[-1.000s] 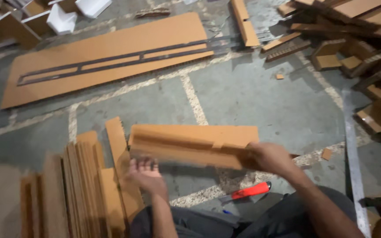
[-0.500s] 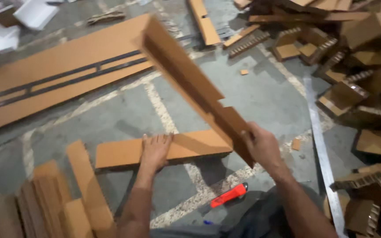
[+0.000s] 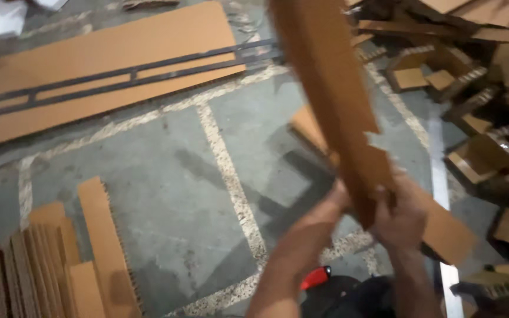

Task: The person assembles corrugated cardboard pieces into box-like structures by folding and cutting them with a utility knife. They repeatedly pick up flat cardboard pieces, fold them into shape, trim edges, and set the finished units aside.

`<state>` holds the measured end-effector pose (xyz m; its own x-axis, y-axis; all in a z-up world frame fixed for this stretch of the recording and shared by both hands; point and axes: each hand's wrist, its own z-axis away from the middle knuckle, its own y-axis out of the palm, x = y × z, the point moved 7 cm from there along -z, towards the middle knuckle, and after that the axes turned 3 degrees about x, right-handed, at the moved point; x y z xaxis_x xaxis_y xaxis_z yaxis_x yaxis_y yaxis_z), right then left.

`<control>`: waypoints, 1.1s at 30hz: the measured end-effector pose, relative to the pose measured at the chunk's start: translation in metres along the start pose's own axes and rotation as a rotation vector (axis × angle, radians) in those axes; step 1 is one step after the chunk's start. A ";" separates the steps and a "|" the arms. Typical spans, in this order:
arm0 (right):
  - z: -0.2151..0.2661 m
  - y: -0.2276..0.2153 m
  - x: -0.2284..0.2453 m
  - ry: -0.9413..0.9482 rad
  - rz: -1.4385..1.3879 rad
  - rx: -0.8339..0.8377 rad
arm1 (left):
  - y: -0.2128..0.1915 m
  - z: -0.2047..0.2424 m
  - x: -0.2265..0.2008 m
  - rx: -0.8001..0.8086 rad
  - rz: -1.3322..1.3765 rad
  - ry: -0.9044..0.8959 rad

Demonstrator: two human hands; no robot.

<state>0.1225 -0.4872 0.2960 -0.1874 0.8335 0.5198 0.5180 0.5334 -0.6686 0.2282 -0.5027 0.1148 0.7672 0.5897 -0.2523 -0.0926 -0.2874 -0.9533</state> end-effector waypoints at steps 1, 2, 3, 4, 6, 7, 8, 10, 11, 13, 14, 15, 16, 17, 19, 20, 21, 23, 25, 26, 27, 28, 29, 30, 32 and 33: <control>-0.001 -0.002 -0.003 -0.093 0.034 -0.066 | 0.007 -0.008 -0.014 0.015 -0.006 0.014; 0.001 -0.001 -0.005 -0.186 0.048 -0.119 | 0.013 -0.003 -0.014 0.037 -0.011 0.004; 0.003 0.006 -0.024 -0.024 0.064 -0.040 | 0.014 0.009 -0.010 0.018 0.008 -0.015; 0.004 0.015 -0.042 0.123 0.071 0.052 | 0.006 0.025 -0.001 -0.043 0.074 -0.052; 0.012 0.020 -0.049 0.060 0.072 0.115 | -0.019 0.081 0.037 -0.223 0.252 -0.120; 0.016 0.026 -0.048 0.038 0.040 0.142 | -0.021 0.112 0.055 -0.046 -0.256 -0.153; 0.020 0.031 -0.043 0.031 0.043 0.188 | -0.038 0.163 0.085 -0.012 -0.278 -0.185; 0.024 0.042 -0.029 -0.012 0.150 0.286 | -0.088 0.262 0.131 -0.154 -0.065 -0.346; 0.026 0.056 -0.022 -0.027 0.232 0.358 | -0.113 0.330 0.150 -0.213 -0.122 -0.480; 0.032 0.083 -0.015 -0.011 0.384 0.513 | -0.145 0.439 0.184 -0.097 -0.198 -0.796; 0.037 0.102 -0.013 0.009 0.447 0.603 | -0.181 0.498 0.177 -0.423 -0.250 -0.803; 0.042 0.121 -0.006 -0.020 0.388 0.655 | -0.150 0.559 0.207 0.325 -0.087 -1.264; 0.053 0.138 0.000 -0.051 0.339 0.717 | -0.162 0.608 0.195 0.196 -0.098 -1.394; 0.066 0.155 0.005 -0.082 0.290 0.779 | -0.171 0.655 0.179 0.064 -0.113 -1.521; 0.099 0.204 0.012 -0.122 0.317 0.961 | -0.182 0.707 0.152 -0.091 -0.309 -1.571; 0.114 0.214 0.014 -0.152 0.303 0.976 | -0.182 0.725 0.136 -0.170 -0.405 -1.585; 0.129 0.222 0.016 -0.181 0.288 0.992 | -0.172 0.740 0.124 -0.169 -0.405 -1.588; 0.141 0.231 0.012 -0.190 0.315 1.021 | -0.148 0.761 0.106 -0.166 -0.389 -1.589; 0.145 0.234 0.006 -0.146 0.386 1.040 | -0.125 0.795 0.096 -0.205 -0.264 -1.753; 0.149 0.230 0.005 -0.131 0.356 1.031 | -0.110 0.811 0.083 -0.214 -0.188 -1.838; 0.151 0.226 0.004 -0.116 0.326 1.023 | -0.108 0.817 0.071 -0.353 -0.190 -1.759; 0.150 0.224 0.006 -0.089 0.289 0.997 | -0.115 0.820 0.073 -0.496 -0.201 -1.658; 0.151 0.223 0.007 -0.083 0.320 1.006 | -0.123 0.816 0.073 -0.635 -0.209 -1.552; 0.151 0.222 0.007 -0.073 0.352 1.014 | -0.128 0.814 0.069 -0.637 -0.329 -1.599; 0.155 0.217 0.003 -0.030 0.386 1.043 | -0.139 0.804 0.052 -0.632 -0.578 -1.685; 0.159 0.214 0.000 0.002 0.388 1.064 | -0.138 0.795 0.050 -0.541 -0.603 -1.725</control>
<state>0.1006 -0.3504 0.0688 -0.1666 0.9697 0.1787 -0.4322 0.0911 -0.8972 -0.2251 0.1660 0.1017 -0.7921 0.5927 -0.1462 0.3493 0.2437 -0.9048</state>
